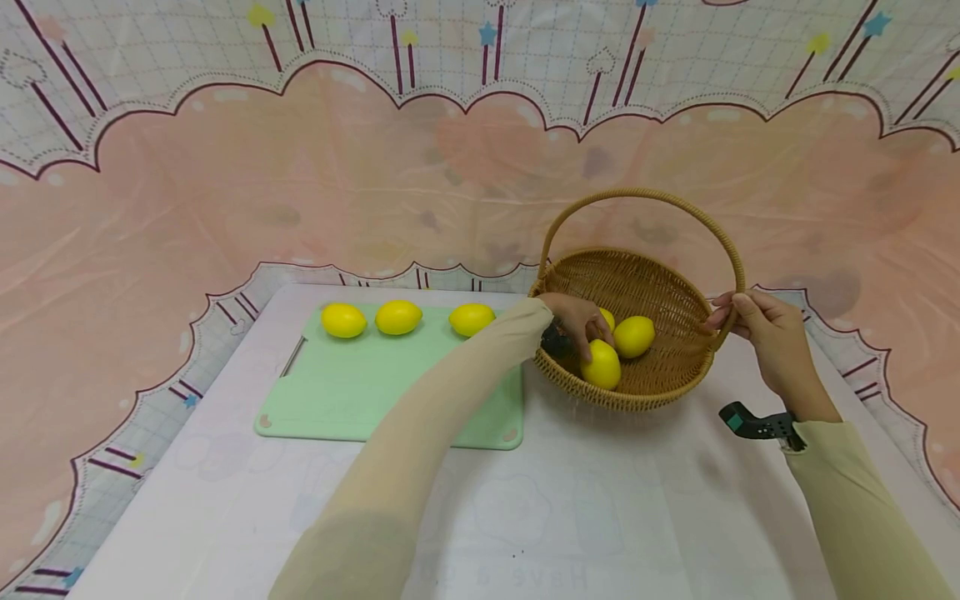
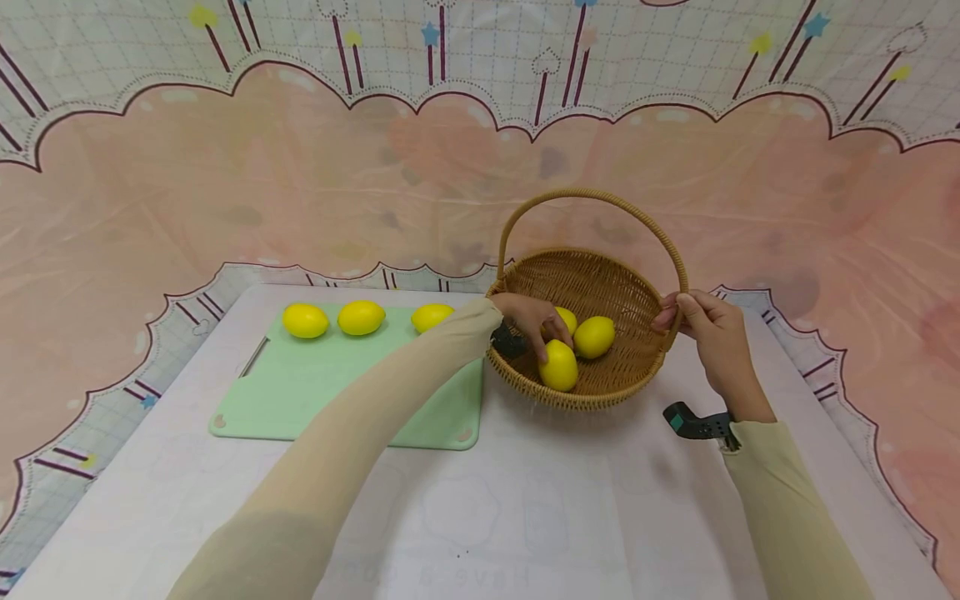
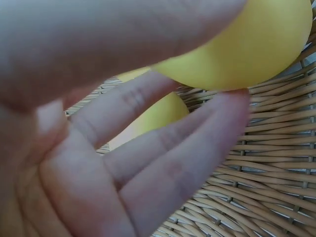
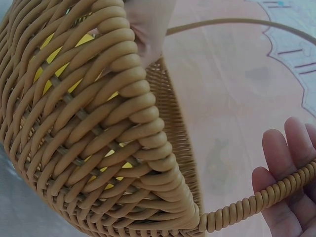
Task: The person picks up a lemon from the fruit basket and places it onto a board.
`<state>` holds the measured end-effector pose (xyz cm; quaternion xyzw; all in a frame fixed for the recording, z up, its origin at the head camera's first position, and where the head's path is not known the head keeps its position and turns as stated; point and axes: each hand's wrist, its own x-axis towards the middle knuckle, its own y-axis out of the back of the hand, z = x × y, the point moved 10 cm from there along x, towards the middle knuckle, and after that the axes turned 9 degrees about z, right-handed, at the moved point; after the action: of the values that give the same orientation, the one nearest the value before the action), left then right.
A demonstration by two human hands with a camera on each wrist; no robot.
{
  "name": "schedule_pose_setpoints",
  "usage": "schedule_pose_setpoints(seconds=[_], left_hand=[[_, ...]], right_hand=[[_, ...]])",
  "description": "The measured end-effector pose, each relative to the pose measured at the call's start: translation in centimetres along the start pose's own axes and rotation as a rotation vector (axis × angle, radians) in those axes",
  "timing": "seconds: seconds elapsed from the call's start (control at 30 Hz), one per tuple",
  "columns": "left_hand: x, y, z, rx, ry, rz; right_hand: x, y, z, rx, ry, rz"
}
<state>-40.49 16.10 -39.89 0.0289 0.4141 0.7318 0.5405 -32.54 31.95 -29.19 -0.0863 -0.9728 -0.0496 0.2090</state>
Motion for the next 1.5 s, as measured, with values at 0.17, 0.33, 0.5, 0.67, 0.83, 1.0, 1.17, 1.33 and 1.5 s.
schedule_pose_setpoints(seconds=[0.17, 0.33, 0.5, 0.67, 0.83, 1.0, 1.17, 1.33, 1.5], left_hand=[[0.0, -0.1, 0.0, -0.02, 0.011, 0.003], [0.1, -0.2, 0.1, -0.008, 0.013, 0.0], [0.1, -0.3, 0.4, -0.03, -0.002, -0.016], [0.1, -0.5, 0.6, -0.036, -0.012, -0.027], [0.1, -0.7, 0.5, 0.005, 0.013, -0.034], [0.2, -0.7, 0.4, -0.009, 0.037, -0.027], [0.3, -0.3, 0.7, -0.036, 0.009, 0.02], [0.4, 1.6, 1.5, -0.008, -0.102, 0.176], [0.1, 3.8, 2.1, -0.078, -0.196, 0.343]], right_hand=[[0.1, 0.1, 0.1, -0.022, 0.003, 0.011], [0.2, 0.2, 0.1, -0.029, 0.003, 0.012], [0.2, 0.2, 0.0, -0.013, 0.003, 0.008], [0.1, 0.2, 0.0, 0.001, -0.003, 0.005], [0.1, 0.2, 0.0, 0.008, -0.004, 0.009], [0.1, 0.2, 0.0, 0.013, -0.003, 0.009], [0.1, 0.2, 0.0, 0.028, -0.001, 0.0], [0.1, 0.2, 0.0, 0.033, -0.003, -0.004], [0.2, 0.1, 0.2, 0.033, -0.008, 0.002]])
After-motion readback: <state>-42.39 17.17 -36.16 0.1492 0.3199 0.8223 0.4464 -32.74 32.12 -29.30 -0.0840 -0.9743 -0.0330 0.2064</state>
